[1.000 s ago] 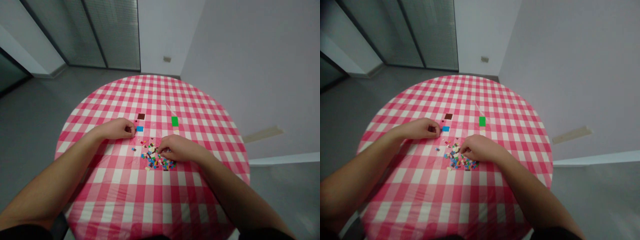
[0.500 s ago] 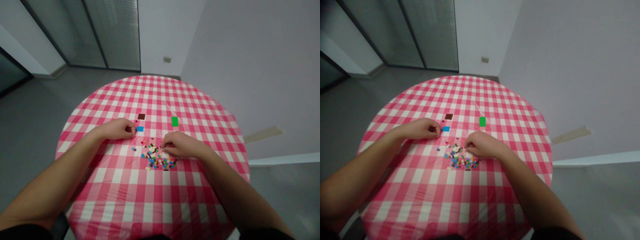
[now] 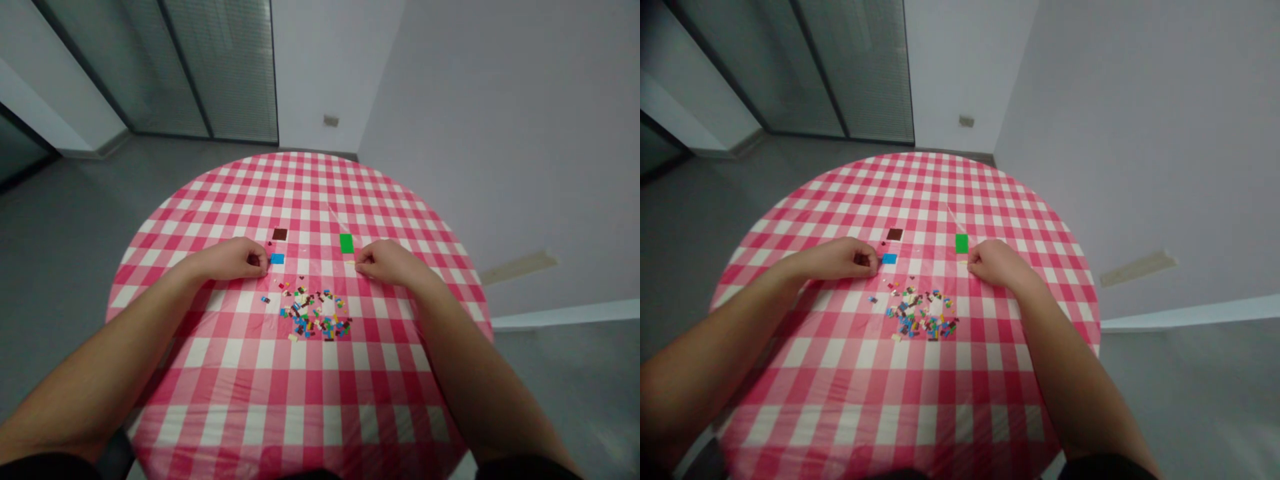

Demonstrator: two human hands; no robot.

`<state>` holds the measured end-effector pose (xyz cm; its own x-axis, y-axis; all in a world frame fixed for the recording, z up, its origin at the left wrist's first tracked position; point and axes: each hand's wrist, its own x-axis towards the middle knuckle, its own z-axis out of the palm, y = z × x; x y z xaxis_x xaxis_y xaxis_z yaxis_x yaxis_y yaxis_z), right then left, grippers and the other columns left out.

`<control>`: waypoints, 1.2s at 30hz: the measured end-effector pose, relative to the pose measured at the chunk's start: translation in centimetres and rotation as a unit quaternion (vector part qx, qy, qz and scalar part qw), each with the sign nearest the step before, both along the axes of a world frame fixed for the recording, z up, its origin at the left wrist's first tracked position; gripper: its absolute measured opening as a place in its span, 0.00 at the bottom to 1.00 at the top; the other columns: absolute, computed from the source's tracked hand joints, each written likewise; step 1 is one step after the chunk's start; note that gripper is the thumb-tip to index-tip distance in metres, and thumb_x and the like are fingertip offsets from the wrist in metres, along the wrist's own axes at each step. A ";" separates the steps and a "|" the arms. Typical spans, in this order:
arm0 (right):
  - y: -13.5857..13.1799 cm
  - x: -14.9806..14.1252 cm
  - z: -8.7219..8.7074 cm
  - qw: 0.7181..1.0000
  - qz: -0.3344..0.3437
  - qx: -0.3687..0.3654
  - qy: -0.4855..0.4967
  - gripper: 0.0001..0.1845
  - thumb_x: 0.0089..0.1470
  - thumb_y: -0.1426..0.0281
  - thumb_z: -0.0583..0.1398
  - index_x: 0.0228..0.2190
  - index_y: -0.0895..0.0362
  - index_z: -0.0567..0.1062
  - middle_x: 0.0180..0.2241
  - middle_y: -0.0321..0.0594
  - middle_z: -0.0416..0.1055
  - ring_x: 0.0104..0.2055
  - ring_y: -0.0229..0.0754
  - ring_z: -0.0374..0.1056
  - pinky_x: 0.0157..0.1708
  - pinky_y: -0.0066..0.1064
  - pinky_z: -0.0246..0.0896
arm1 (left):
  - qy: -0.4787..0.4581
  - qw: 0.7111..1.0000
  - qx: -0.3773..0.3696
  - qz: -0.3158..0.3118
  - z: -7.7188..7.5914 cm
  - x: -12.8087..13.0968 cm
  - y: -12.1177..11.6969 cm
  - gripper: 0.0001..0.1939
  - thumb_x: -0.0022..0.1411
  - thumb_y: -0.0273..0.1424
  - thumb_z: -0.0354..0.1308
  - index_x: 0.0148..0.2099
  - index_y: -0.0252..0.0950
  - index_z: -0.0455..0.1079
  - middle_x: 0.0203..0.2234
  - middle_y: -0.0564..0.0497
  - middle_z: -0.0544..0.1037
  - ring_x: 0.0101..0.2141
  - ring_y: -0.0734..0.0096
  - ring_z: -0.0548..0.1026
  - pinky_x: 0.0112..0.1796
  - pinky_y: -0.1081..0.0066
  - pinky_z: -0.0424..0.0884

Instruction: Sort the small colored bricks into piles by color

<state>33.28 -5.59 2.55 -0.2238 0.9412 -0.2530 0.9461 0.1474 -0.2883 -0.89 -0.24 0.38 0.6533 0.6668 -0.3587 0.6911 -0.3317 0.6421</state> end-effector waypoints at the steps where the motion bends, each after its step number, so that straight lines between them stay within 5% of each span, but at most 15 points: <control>1: 0.1 0.0 0.0 1.000 -0.009 0.003 0.004 0.10 0.51 0.75 0.61 0.21 0.56 0.78 0.24 0.39 0.77 0.24 0.39 0.67 0.26 0.33 0.54 | -0.001 1.000 0.000 0.000 0.0 0.0 0.0 0.08 0.53 0.35 0.57 0.32 0.37 0.75 0.27 0.52 0.78 0.28 0.71 0.72 0.31 0.72 0.64; 15: 0.4 0.2 -0.8 0.998 -0.018 0.053 0.024 0.09 0.54 0.69 0.63 0.22 0.55 0.77 0.26 0.41 0.77 0.27 0.42 0.69 0.27 0.34 0.54 | -0.003 1.000 -0.004 -0.001 -0.3 -0.2 0.1 0.07 0.54 0.34 0.58 0.32 0.37 0.75 0.26 0.52 0.77 0.26 0.73 0.71 0.29 0.73 0.64; 24: -2.7 -5.0 -0.3 0.961 0.233 -0.038 0.143 0.09 0.56 0.75 0.62 0.35 0.56 0.83 0.36 0.41 0.81 0.36 0.41 0.74 0.37 0.30 0.62 | -0.003 1.000 -0.002 -0.001 -0.1 -0.1 0.1 0.08 0.54 0.35 0.58 0.32 0.36 0.75 0.27 0.51 0.78 0.27 0.72 0.71 0.29 0.72 0.65; 36: -3.5 -6.3 -0.5 0.952 0.286 -0.042 0.098 0.15 0.54 0.79 0.60 0.38 0.54 0.85 0.39 0.40 0.82 0.39 0.42 0.75 0.38 0.29 0.62 | -0.006 1.000 -0.002 0.004 -0.1 0.0 0.0 0.09 0.54 0.34 0.57 0.32 0.36 0.75 0.27 0.52 0.78 0.27 0.72 0.71 0.30 0.73 0.65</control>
